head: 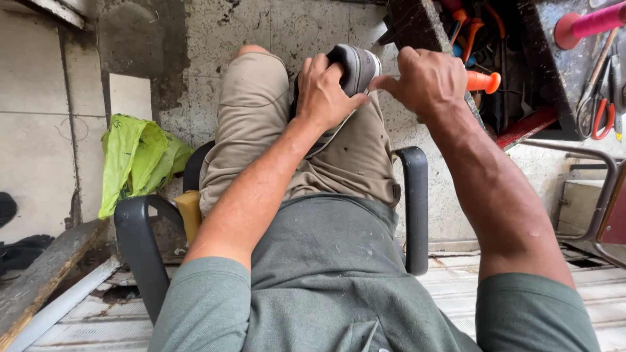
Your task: Repairing a sneaker by manually stitching the sole to the upper using a stitching awl.
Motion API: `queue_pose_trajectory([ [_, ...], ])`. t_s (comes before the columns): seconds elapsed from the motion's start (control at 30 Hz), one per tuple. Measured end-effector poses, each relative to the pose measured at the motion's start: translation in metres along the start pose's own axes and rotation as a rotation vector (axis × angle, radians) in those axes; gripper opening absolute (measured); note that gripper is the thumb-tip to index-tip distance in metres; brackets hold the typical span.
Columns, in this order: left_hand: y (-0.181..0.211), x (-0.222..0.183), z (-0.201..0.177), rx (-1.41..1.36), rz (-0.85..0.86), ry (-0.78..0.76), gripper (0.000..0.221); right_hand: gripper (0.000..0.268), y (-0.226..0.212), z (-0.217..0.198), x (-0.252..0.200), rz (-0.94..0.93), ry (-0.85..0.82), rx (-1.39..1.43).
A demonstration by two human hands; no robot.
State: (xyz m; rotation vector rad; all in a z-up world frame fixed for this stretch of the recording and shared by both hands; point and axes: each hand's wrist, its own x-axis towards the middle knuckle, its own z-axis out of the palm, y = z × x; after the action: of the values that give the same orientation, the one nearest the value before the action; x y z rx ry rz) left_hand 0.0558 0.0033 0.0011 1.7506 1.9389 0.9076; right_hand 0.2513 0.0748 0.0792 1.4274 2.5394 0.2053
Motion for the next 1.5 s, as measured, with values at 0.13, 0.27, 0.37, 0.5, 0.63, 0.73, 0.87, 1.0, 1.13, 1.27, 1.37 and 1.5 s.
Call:
queue_pose_trajectory([
  [0.13,0.000,0.002,0.000,-0.017,-0.023,-0.052,0.073,0.079,-0.006,-0.025,-0.003,0.045,-0.145,0.016],
  [0.27,0.000,0.007,0.005,-0.008,-0.005,-0.027,0.074,0.070,-0.007,-0.053,0.003,0.167,-0.359,0.223],
  [0.37,0.008,0.001,-0.013,-0.087,-0.016,-0.072,0.069,0.037,0.016,-0.007,-0.003,0.270,-0.571,0.669],
  [0.5,0.031,0.010,-0.043,-0.124,-0.082,-0.210,0.067,0.021,0.027,-0.001,-0.012,0.032,-0.326,0.688],
  [0.63,0.024,0.016,-0.037,-0.138,-0.064,-0.212,0.069,0.012,0.032,0.036,-0.034,-0.480,0.548,-0.052],
  [0.73,0.026,0.016,-0.039,-0.108,-0.192,-0.334,0.070,0.030,0.030,0.039,-0.039,-0.526,0.531,-0.016],
  [0.87,0.023,0.015,-0.032,-0.117,-0.206,-0.339,0.071,0.016,0.028,0.037,-0.036,-0.137,0.114,0.359],
  [1.0,0.021,0.013,-0.026,-0.119,-0.202,-0.345,0.077,0.017,0.017,-0.005,-0.038,0.356,-0.433,1.051],
  [1.13,0.028,0.014,-0.032,-0.082,-0.194,-0.374,0.074,0.025,0.027,-0.011,-0.038,0.370,-0.654,1.317],
  [1.27,0.025,0.014,-0.030,-0.084,-0.186,-0.373,0.076,0.025,0.026,-0.001,-0.053,-0.043,-0.223,0.556],
  [1.37,0.028,0.010,-0.033,-0.099,-0.194,-0.377,0.077,0.028,0.029,0.028,-0.066,-0.387,0.334,0.024],
  [1.5,0.043,0.019,-0.052,-0.079,-0.237,-0.448,0.085,0.028,0.033,0.054,-0.053,-0.403,0.520,0.029],
])
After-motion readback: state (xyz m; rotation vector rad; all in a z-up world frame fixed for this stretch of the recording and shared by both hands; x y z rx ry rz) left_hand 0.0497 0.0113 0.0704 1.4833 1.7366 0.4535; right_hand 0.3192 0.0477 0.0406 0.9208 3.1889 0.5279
